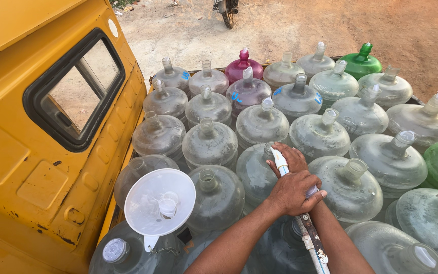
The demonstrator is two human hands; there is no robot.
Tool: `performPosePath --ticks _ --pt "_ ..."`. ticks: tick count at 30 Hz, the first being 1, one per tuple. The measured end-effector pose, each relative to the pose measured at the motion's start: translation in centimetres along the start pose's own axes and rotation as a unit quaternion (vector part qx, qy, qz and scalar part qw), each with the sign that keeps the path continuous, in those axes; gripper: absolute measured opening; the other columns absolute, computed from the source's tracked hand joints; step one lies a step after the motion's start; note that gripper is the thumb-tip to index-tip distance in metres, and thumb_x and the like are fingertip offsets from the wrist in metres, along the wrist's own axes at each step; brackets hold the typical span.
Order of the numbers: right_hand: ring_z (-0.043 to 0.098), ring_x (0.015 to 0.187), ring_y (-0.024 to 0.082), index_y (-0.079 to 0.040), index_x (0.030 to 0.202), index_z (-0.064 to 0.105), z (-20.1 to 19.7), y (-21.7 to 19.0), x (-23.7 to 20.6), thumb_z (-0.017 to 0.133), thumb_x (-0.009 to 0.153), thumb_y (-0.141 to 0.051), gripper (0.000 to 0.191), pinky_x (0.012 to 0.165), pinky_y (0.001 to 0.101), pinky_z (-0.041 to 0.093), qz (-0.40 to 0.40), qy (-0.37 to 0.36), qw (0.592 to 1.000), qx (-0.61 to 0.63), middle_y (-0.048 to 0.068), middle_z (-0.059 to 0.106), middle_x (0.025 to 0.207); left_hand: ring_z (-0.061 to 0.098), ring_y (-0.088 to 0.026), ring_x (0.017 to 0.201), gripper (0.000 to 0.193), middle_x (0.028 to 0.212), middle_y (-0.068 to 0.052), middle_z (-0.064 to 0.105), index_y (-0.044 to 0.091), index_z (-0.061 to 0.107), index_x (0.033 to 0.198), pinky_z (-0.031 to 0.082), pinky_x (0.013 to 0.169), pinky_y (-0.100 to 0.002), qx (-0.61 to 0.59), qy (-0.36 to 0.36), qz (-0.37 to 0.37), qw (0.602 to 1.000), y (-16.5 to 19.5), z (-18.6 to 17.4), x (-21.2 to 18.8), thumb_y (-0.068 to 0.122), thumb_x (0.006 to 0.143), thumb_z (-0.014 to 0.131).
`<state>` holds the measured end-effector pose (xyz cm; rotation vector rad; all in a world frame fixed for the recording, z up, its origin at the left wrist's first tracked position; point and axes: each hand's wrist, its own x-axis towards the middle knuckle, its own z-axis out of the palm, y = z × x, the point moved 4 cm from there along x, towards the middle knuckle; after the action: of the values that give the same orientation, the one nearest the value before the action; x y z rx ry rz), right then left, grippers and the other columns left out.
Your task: The person fills large plastic water bottles with water using a hose and a funnel. They place the funnel into a bottle, insert the hose, and then remove the funnel and hose after filling. The person then caps the filled bottle and repeats the process with another bottle.
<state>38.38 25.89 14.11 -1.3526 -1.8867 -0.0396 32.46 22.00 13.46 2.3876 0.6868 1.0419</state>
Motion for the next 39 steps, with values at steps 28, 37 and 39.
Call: performPosePath --ticks 28,37,39 --pt "0.055 0.137 0.025 -0.014 0.139 0.055 -0.6 -0.9 -0.1 0.073 0.091 -0.037 0.056 0.114 0.0454 0.041 -0.019 0.015 0.999 0.029 0.004 0.061 0.142 0.071 -0.031 0.091 0.04 0.095 -0.011 0.065 0.01 0.067 0.109 0.055 0.085 -0.048 -0.003 -0.009 -0.006 1.0 -0.2 0.3 -0.2 0.049 0.1 0.058" --pt "0.056 0.134 0.028 -0.011 0.136 0.056 -1.2 -1.5 0.2 0.074 0.09 -0.033 0.054 0.109 0.0441 0.046 -0.022 0.021 0.999 0.041 0.007 0.062 0.14 0.07 -0.03 0.088 0.041 0.092 -0.01 0.064 0.009 0.068 0.109 0.055 0.083 -0.047 0.0 -0.008 -0.004 1.0 -0.2 0.2 -0.1 0.048 0.099 0.059" --pt "0.059 0.132 0.028 -0.01 0.135 0.055 -1.1 -1.5 0.4 0.074 0.091 -0.032 0.053 0.108 0.043 0.049 -0.021 0.01 0.998 0.062 0.008 0.062 0.139 0.07 -0.03 0.088 0.041 0.092 -0.01 0.064 0.009 0.068 0.109 0.055 0.083 -0.047 0.001 -0.011 -0.007 1.0 -0.2 0.2 -0.1 0.048 0.099 0.059"
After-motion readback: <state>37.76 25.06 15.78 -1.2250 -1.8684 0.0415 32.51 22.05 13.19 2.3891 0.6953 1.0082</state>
